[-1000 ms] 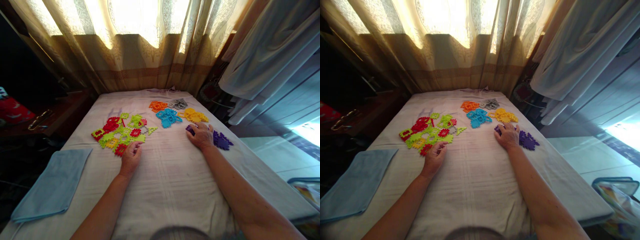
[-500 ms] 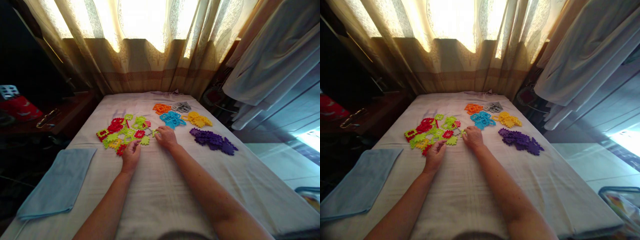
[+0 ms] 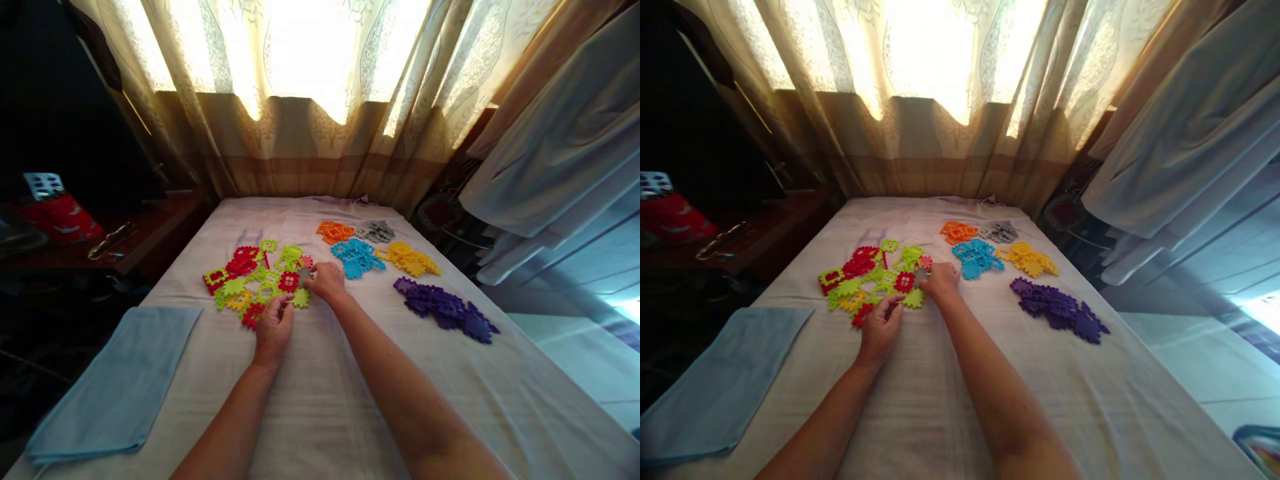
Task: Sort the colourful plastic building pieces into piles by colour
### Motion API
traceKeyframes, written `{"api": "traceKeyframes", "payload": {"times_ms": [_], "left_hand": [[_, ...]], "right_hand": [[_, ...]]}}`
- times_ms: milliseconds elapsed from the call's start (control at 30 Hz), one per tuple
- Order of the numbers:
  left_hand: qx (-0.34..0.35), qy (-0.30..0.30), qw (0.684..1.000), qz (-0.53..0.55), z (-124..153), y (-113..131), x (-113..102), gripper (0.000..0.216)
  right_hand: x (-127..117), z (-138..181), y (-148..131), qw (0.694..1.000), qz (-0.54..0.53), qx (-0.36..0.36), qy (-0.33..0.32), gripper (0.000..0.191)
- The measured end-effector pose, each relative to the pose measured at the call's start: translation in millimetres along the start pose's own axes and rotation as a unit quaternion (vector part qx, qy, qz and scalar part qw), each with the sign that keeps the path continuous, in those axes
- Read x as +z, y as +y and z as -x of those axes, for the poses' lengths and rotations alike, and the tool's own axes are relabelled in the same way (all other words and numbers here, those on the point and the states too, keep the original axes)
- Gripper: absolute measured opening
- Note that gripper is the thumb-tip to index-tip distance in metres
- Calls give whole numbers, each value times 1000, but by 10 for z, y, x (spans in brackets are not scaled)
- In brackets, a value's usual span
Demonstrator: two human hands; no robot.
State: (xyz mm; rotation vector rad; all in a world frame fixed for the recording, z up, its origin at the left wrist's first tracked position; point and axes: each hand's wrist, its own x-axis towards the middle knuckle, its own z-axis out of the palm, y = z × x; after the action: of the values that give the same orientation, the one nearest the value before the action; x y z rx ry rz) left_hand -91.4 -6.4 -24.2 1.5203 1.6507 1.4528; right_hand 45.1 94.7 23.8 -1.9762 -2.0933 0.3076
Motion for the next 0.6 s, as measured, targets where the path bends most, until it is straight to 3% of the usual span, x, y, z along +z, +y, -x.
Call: {"api": "traceKeyframes", "payload": {"times_ms": [167,300,600], "left_hand": [[59,-35,997,-36,50,81,6,19],[63,-47,996,-47,58,113,8,19],[75,-33,996,-22,57,56,16,19]], "right_hand": [[-111,-6,217,997,-56,35,27,24],[-132,-9,482,991,-118,37,52,20],[-145,-92,935,966,-253,43,5,41]]}}
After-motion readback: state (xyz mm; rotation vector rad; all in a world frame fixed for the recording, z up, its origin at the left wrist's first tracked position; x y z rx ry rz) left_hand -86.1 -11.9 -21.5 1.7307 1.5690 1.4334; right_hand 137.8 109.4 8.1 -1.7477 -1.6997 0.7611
